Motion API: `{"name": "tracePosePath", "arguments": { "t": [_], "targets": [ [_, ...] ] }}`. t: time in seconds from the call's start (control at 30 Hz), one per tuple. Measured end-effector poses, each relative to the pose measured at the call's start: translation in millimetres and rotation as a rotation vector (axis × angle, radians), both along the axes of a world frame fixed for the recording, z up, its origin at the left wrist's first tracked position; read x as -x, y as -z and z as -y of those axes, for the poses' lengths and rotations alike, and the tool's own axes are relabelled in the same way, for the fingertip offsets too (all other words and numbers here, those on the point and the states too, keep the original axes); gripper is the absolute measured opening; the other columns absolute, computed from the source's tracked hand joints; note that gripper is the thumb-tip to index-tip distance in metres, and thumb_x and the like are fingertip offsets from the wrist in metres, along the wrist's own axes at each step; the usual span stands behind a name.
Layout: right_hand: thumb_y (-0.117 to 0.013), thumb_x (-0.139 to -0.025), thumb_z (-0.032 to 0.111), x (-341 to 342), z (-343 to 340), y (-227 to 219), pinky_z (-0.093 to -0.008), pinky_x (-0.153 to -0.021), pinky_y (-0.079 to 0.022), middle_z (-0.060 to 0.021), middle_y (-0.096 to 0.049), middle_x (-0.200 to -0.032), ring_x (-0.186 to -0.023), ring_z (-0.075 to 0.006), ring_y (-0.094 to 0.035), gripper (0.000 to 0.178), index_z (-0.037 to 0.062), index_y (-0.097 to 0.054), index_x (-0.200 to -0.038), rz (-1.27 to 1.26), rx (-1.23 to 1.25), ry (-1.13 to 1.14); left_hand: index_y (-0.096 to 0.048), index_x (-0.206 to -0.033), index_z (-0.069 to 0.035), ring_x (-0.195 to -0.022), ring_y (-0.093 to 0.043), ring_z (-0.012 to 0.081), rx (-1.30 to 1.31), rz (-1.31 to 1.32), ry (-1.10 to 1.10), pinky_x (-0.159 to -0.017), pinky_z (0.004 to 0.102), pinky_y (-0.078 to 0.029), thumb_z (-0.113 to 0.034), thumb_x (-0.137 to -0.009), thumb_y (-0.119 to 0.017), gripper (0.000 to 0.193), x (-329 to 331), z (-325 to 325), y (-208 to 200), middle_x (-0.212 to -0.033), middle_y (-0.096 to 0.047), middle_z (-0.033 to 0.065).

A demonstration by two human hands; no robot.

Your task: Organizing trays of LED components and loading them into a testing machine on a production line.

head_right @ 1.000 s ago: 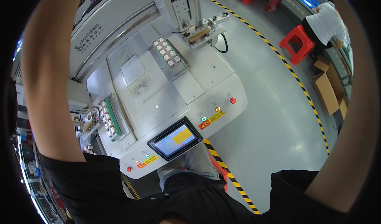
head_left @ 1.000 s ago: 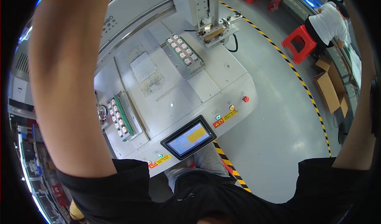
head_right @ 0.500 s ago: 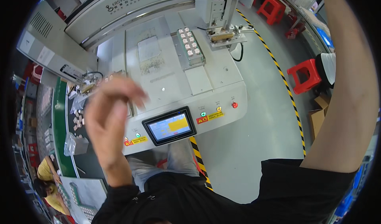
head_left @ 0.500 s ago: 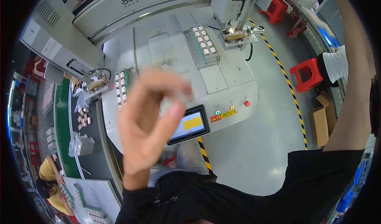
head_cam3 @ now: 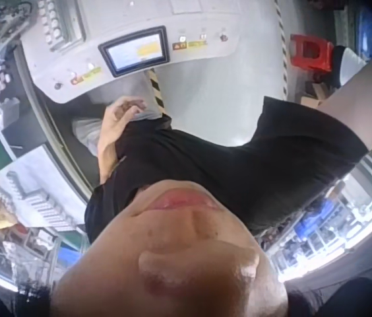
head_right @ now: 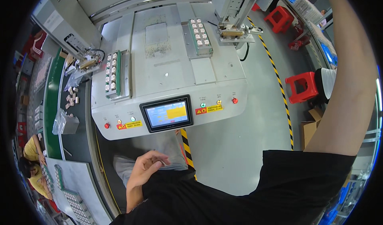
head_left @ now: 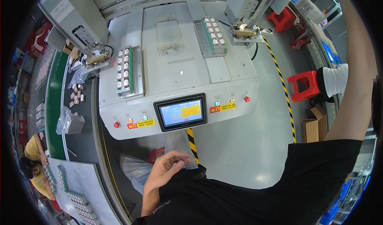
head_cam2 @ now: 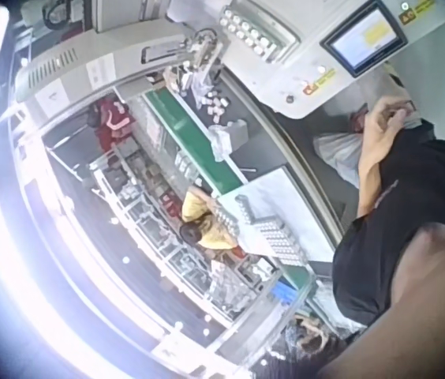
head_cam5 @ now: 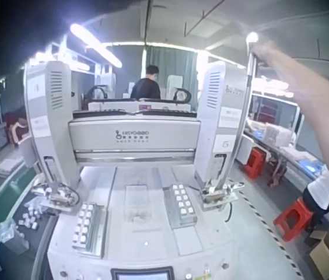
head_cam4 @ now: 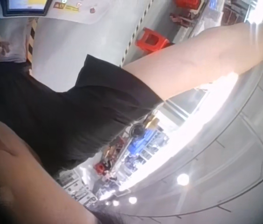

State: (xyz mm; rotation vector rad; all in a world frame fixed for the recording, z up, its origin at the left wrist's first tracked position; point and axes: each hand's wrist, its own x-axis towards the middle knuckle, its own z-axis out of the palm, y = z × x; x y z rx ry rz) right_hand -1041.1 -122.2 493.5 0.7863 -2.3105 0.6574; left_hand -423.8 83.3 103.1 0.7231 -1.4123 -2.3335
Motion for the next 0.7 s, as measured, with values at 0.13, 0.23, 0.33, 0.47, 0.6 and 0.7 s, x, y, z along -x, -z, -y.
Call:
{"name": "tracePosePath", "arguments": {
  "t": [0.13,0.23,0.33,0.47,0.6,0.7],
  "targets": [
    [-0.068,-0.089,0.043,10,-1,16,-0.0407,-0.076,-0.058,-0.0123,-0.076,-0.094,-0.081,-0.0232,-0.073,0.041,0.0045,-0.077,-0.097,0.006,-0.012,-0.001,-0.061,-0.125,0.004,-0.108,-0.065,0.0177,-0.006,-0.024,-0.039,-0.096,0.0318,-0.049,0.003,-0.099,-0.058,0.026,-9,0,1,-0.111,-0.068,0.0113],
    [-0.068,-0.090,0.044,19,-5,29,-0.0408,-0.077,-0.058,-0.0125,-0.076,-0.095,-0.081,-0.0233,-0.073,0.041,0.0044,-0.077,-0.097,0.011,-0.020,0.004,-0.060,-0.125,0.004,-0.107,-0.065,0.0173,-0.007,-0.026,-0.064,-0.095,0.0314,-0.049,0.003,-0.099,-0.058,0.027,-13,-1,3,-0.110,-0.068,0.0116],
    [-0.068,-0.090,0.044,29,-12,44,-0.0410,-0.077,-0.058,-0.0127,-0.076,-0.095,-0.082,-0.0235,-0.073,0.042,0.0043,-0.077,-0.098,0.015,-0.035,0.014,-0.060,-0.125,0.003,-0.107,-0.065,0.0173,-0.005,-0.010,-0.075,-0.095,0.0313,-0.049,0.003,-0.099,-0.058,0.027,-18,-4,4,-0.110,-0.068,0.0114],
    [-0.067,-0.090,0.044,37,-24,62,-0.0411,-0.078,-0.058,-0.0129,-0.076,-0.096,-0.083,-0.0237,-0.073,0.042,0.0042,-0.077,-0.099,0.021,-0.048,0.024,-0.060,-0.125,0.003,-0.106,-0.065,0.0172,-0.016,-0.013,-0.102,-0.094,0.0311,-0.049,0.002,-0.099,-0.058,0.026,-25,-11,5,-0.110,-0.068,0.0112],
    [-0.066,-0.091,0.045,37,-28,67,-0.0412,-0.079,-0.059,-0.0132,-0.076,-0.097,-0.083,-0.0239,-0.074,0.043,0.0041,-0.077,-0.100,0.010,-0.055,0.019,-0.060,-0.125,0.003,-0.106,-0.065,0.0168,-0.001,-0.022,-0.142,-0.093,0.0308,-0.049,0.001,-0.099,-0.059,0.026,-35,-15,8,-0.109,-0.068,0.0113],
    [-0.066,-0.091,0.045,32,-20,49,-0.0414,-0.079,-0.059,-0.0134,-0.077,-0.098,-0.084,-0.0240,-0.074,0.043,0.0040,-0.077,-0.100,-0.024,-0.039,-0.005,-0.060,-0.125,0.002,-0.106,-0.065,0.0166,0.010,-0.025,-0.174,-0.092,0.0305,-0.049,0.000,-0.100,-0.059,0.025,-44,-17,7,-0.109,-0.069,0.0110]
  ]
}}
